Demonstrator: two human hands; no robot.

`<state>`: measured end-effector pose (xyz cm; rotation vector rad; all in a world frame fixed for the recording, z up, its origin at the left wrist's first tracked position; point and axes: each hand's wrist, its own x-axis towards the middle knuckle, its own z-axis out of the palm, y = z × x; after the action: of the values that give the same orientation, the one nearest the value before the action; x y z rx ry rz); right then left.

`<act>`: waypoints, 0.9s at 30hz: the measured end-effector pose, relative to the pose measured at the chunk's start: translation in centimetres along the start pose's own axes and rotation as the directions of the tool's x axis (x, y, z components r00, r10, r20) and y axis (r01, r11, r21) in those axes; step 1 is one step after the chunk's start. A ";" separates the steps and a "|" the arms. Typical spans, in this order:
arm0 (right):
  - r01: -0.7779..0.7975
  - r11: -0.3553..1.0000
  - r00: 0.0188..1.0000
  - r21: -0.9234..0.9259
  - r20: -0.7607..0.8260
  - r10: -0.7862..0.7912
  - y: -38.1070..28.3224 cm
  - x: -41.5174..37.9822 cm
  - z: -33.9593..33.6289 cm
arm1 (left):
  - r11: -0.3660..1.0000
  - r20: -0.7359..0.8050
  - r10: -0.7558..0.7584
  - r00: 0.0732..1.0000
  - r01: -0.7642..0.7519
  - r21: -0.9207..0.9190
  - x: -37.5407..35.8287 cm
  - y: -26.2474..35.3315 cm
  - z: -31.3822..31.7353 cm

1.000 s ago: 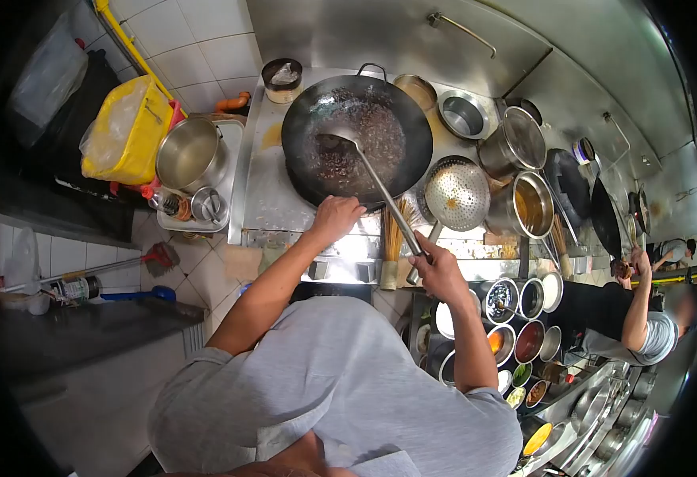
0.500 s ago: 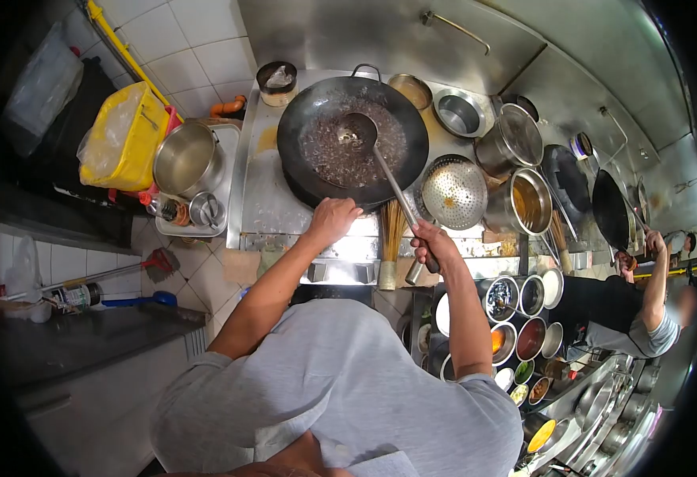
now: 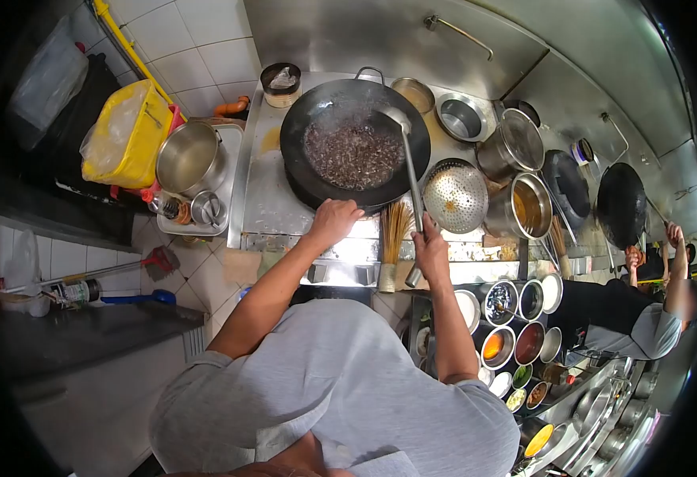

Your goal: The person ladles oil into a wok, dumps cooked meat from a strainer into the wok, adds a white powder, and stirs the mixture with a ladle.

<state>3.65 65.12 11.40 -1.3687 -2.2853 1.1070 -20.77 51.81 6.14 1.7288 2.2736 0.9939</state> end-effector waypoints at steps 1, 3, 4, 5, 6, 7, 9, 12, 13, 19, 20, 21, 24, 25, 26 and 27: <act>0.009 1.000 1.000 0.005 0.010 -0.009 -0.3 -1.1 0.3 | 1.000 -0.026 0.016 1.000 -0.016 -0.008 -0.1 -0.1 0.2; -0.290 0.929 0.947 0.230 0.207 0.245 -1.9 -3.4 0.4 | 0.999 -0.051 0.033 0.998 -0.034 -0.014 -0.1 -0.4 0.3; -0.315 0.876 0.938 0.366 0.261 0.228 -2.4 -4.5 0.6 | 0.999 -0.064 0.037 0.997 -0.038 -0.015 -0.1 -0.3 0.3; -0.317 0.874 0.938 0.368 0.257 0.232 -3.0 -5.0 -0.1 | 0.999 -0.076 0.043 0.996 -0.044 -0.017 0.0 -0.2 0.4; -0.381 0.815 0.909 0.435 0.339 0.244 -4.2 -5.6 -1.1 | 0.999 -0.073 0.047 0.996 -0.049 -0.019 0.0 -0.2 0.4; -0.447 0.748 0.873 0.491 0.422 0.244 -4.9 -6.1 -1.8 | 0.999 -0.060 0.040 0.997 -0.041 -0.016 0.0 -0.2 0.4; -0.442 0.789 0.864 0.427 0.437 0.248 -4.8 -7.1 -2.2 | 1.000 -0.051 0.028 0.998 -0.028 -0.010 -0.1 -0.3 0.3; -0.326 0.902 0.895 0.284 0.400 0.198 -5.7 -8.5 -3.6 | 0.999 -0.062 0.034 0.998 -0.035 -0.026 -0.1 -0.3 0.3; -0.347 0.887 0.876 0.305 0.442 0.191 -6.1 -8.7 -4.4 | 0.999 -0.062 0.035 0.997 -0.037 -0.019 -0.1 -0.4 0.4; -0.488 0.769 0.795 0.413 0.574 0.196 -4.7 -6.8 -6.2 | 0.999 -0.061 0.037 0.997 -0.038 -0.018 0.0 -0.3 0.4; -0.592 0.666 0.744 0.453 0.624 0.237 -4.0 -5.9 -5.8 | 0.999 -0.056 0.034 0.998 -0.035 -0.019 0.0 -0.3 0.4; -0.684 0.548 0.688 0.481 0.675 0.266 -3.0 -4.9 -5.3 | 0.999 -0.056 0.035 0.998 -0.036 -0.020 0.0 -0.3 0.3; -0.730 0.464 0.646 0.502 0.728 0.229 -0.8 -1.9 -3.9 | 0.999 -0.018 0.022 1.000 -0.023 -0.030 0.2 -0.1 -0.1; -0.717 0.480 0.658 0.505 0.718 0.227 -0.6 -1.0 -3.5 | 0.999 -0.025 0.020 0.999 -0.021 -0.030 0.2 0.0 -0.3; -0.712 0.485 0.670 0.508 0.697 0.256 -0.5 -0.3 -2.9 | 0.999 -0.027 0.019 0.999 -0.019 -0.029 0.1 0.1 -0.4; -0.703 0.469 0.684 0.535 0.690 0.238 -0.4 0.5 -2.4 | 0.999 -0.020 0.021 1.000 -0.022 -0.027 -0.1 0.1 -0.4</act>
<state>4.50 66.56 13.22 -1.4364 -1.1922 2.5759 -20.82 51.58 6.53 1.7445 2.2471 1.0446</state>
